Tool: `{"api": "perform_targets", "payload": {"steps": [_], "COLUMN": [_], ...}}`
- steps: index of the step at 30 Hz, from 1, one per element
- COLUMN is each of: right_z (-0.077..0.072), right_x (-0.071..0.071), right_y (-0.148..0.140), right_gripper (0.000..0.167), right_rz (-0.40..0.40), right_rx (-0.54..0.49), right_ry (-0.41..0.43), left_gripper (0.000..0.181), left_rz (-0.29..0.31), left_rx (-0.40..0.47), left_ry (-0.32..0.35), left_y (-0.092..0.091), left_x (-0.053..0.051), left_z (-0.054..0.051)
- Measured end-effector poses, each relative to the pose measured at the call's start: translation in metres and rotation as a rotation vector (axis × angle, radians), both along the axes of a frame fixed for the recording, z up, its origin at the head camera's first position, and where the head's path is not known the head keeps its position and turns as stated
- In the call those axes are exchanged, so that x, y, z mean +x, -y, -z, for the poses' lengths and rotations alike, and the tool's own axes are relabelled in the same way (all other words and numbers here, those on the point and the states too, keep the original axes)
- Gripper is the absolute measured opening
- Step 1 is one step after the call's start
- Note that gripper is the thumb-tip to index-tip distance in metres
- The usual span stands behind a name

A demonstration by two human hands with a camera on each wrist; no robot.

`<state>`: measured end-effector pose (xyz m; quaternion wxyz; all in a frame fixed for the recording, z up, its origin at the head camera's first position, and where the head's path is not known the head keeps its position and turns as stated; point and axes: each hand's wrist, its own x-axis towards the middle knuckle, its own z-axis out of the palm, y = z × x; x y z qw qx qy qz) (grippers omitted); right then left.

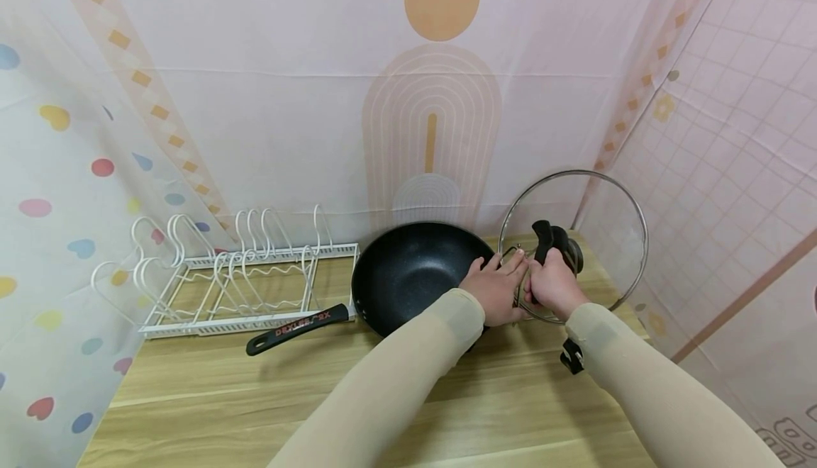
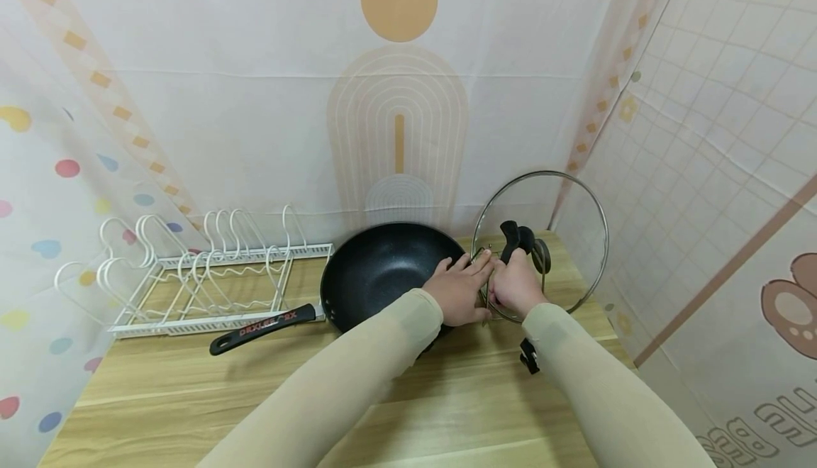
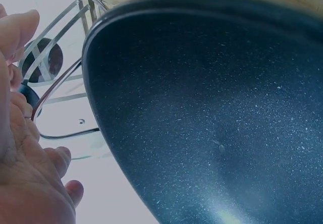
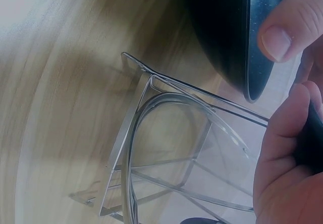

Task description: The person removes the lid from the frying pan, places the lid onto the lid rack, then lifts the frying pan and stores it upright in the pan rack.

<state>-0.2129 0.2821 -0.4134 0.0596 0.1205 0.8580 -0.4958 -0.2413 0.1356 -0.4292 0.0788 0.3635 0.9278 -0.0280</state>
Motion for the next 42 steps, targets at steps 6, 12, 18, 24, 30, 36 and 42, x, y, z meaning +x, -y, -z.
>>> {"api": "perform_targets", "payload": {"steps": [6,12,18,24,30,36,42], "right_z": [0.0,0.0,0.0,-0.002,-0.002,-0.003,-0.002], "right_x": [0.0,-0.001,-0.001,0.0,0.001,0.003,0.003], "right_y": [0.0,0.0,0.0,0.002,0.004,0.004,0.004], "right_gripper": [0.028,0.034,0.032,0.03,0.03,0.028,0.028], "right_rz": [0.0,0.0,0.005,0.009,0.016,0.012,0.013], "right_rx": [-0.022,-0.042,-0.006,-0.005,-0.035,-0.038,-0.043], "right_ry": [0.017,0.029,0.019,0.021,0.003,-0.013,-0.025], "left_gripper": [0.098,0.098,0.096,0.096,0.095,0.094,0.094], "left_rz": [0.011,-0.009,-0.016,-0.035,-0.039,-0.022,-0.028], "left_rx": [-0.024,-0.01,-0.012,-0.013,-0.032,-0.04,-0.055], "left_ry": [-0.015,-0.001,-0.011,0.015,0.013,0.001,0.009], "left_y": [0.002,0.008,0.016,0.021,0.032,0.041,0.047], "left_x": [0.0,0.001,0.002,-0.003,-0.001,0.001,0.001], "left_z": [-0.001,-0.005,-0.009,-0.006,-0.011,-0.017,-0.02]}}
